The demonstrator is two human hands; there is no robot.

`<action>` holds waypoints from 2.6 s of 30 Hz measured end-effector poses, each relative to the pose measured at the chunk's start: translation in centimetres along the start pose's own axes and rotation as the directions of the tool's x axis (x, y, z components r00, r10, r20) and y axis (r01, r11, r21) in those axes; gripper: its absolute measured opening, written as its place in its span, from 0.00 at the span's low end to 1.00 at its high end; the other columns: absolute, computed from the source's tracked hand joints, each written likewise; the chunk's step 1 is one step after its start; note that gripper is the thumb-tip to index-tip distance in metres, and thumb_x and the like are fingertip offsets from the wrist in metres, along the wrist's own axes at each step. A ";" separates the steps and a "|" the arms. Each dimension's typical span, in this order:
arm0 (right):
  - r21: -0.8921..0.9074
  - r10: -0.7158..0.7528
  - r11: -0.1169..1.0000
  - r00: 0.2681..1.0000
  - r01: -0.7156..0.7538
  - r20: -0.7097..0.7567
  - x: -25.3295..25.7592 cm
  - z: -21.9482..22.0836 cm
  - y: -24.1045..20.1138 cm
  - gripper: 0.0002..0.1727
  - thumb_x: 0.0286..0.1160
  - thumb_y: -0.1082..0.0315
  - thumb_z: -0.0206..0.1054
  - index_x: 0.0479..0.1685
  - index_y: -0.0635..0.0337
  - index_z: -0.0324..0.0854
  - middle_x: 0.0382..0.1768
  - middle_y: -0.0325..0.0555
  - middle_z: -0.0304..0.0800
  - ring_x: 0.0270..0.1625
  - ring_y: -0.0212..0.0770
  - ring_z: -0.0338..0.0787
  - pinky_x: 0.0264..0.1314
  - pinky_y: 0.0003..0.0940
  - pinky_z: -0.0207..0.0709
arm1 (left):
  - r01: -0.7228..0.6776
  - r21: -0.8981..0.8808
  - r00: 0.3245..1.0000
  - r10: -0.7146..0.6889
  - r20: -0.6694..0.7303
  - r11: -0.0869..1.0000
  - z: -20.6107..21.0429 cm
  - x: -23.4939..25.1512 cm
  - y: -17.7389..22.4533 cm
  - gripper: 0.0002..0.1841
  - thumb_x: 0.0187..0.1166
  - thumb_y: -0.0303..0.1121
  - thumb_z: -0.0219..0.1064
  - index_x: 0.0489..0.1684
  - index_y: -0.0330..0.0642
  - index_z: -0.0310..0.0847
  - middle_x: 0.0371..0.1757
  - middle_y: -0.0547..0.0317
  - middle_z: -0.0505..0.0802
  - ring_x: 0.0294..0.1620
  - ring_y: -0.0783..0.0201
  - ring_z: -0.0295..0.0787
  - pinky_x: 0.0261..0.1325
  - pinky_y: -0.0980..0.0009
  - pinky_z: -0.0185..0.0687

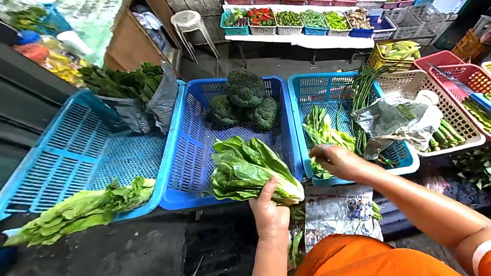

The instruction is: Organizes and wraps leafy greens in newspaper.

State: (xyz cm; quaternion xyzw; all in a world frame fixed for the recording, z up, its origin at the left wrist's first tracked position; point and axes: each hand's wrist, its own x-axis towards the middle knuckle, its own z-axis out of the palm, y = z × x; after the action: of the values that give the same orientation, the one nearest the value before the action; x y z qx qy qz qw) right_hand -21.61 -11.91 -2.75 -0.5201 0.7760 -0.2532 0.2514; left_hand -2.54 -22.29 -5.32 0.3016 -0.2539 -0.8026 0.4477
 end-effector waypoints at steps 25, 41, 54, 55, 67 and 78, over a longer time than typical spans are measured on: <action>0.277 -0.137 0.847 0.690 0.454 -0.711 -1.6 4.4 -6.6 0.19 0.75 0.73 0.68 0.65 0.68 0.76 0.54 0.53 0.85 0.53 0.39 0.90 0.54 0.36 0.89 | 0.155 -0.018 0.986 -0.156 -0.053 0.988 2.7 1.0 -0.6 0.16 0.90 0.31 0.55 0.72 0.37 0.69 0.54 0.43 0.90 0.54 0.52 0.92 0.57 0.50 0.90; 0.063 -0.308 0.919 0.810 0.389 -0.499 0.2 7.9 -7.7 0.14 0.76 0.61 0.70 0.51 0.62 0.88 0.70 0.59 0.84 0.75 0.55 0.80 0.78 0.51 0.74 | 0.016 -0.083 0.983 0.000 0.185 0.996 0.8 -0.3 -0.3 0.31 0.76 0.50 0.71 0.68 0.38 0.68 0.51 0.53 0.92 0.55 0.63 0.92 0.61 0.61 0.90; -0.459 0.071 0.887 0.997 -0.046 0.038 12.6 0.0 10.6 0.30 0.61 0.80 0.75 0.66 0.41 0.89 0.82 0.54 0.74 0.83 0.68 0.70 0.76 0.73 0.68 | 0.039 -0.088 0.991 -0.027 0.131 0.995 -1.9 1.1 3.1 0.24 0.65 0.31 0.71 0.60 0.35 0.73 0.50 0.41 0.93 0.52 0.47 0.94 0.59 0.44 0.90; -0.506 0.033 0.862 0.996 0.013 0.082 12.3 0.4 11.0 0.30 0.62 0.79 0.76 0.65 0.40 0.89 0.86 0.52 0.68 0.86 0.67 0.65 0.79 0.73 0.64 | 0.036 -0.092 0.991 -0.023 0.132 0.995 -2.0 1.0 3.3 0.24 0.63 0.31 0.73 0.60 0.34 0.74 0.49 0.40 0.93 0.51 0.47 0.94 0.58 0.45 0.91; -0.478 0.132 0.878 0.968 -0.014 0.214 4.9 -6.8 8.0 0.27 0.57 0.68 0.85 0.62 0.54 0.89 0.69 0.58 0.85 0.78 0.64 0.76 0.87 0.68 0.55 | -0.003 -0.096 0.996 0.012 0.092 0.995 -3.0 1.0 4.9 0.23 0.65 0.33 0.72 0.58 0.36 0.75 0.50 0.42 0.93 0.53 0.48 0.94 0.56 0.46 0.92; -0.456 0.601 0.653 0.781 -0.604 -0.173 13.3 0.5 5.2 0.39 0.76 0.33 0.63 0.52 0.68 0.88 0.60 0.66 0.89 0.67 0.66 0.87 0.61 0.73 0.77 | 0.036 -0.085 0.993 -0.026 0.114 0.996 -2.8 -0.2 3.8 0.25 0.61 0.34 0.77 0.58 0.37 0.78 0.49 0.42 0.93 0.52 0.48 0.94 0.58 0.45 0.90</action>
State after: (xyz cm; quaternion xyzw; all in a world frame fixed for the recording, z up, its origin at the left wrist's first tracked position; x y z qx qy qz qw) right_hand -29.24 -22.67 -8.26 -0.2784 0.9426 0.0470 0.1786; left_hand 1.73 -24.33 -4.62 0.2401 -0.2386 -0.8355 0.4328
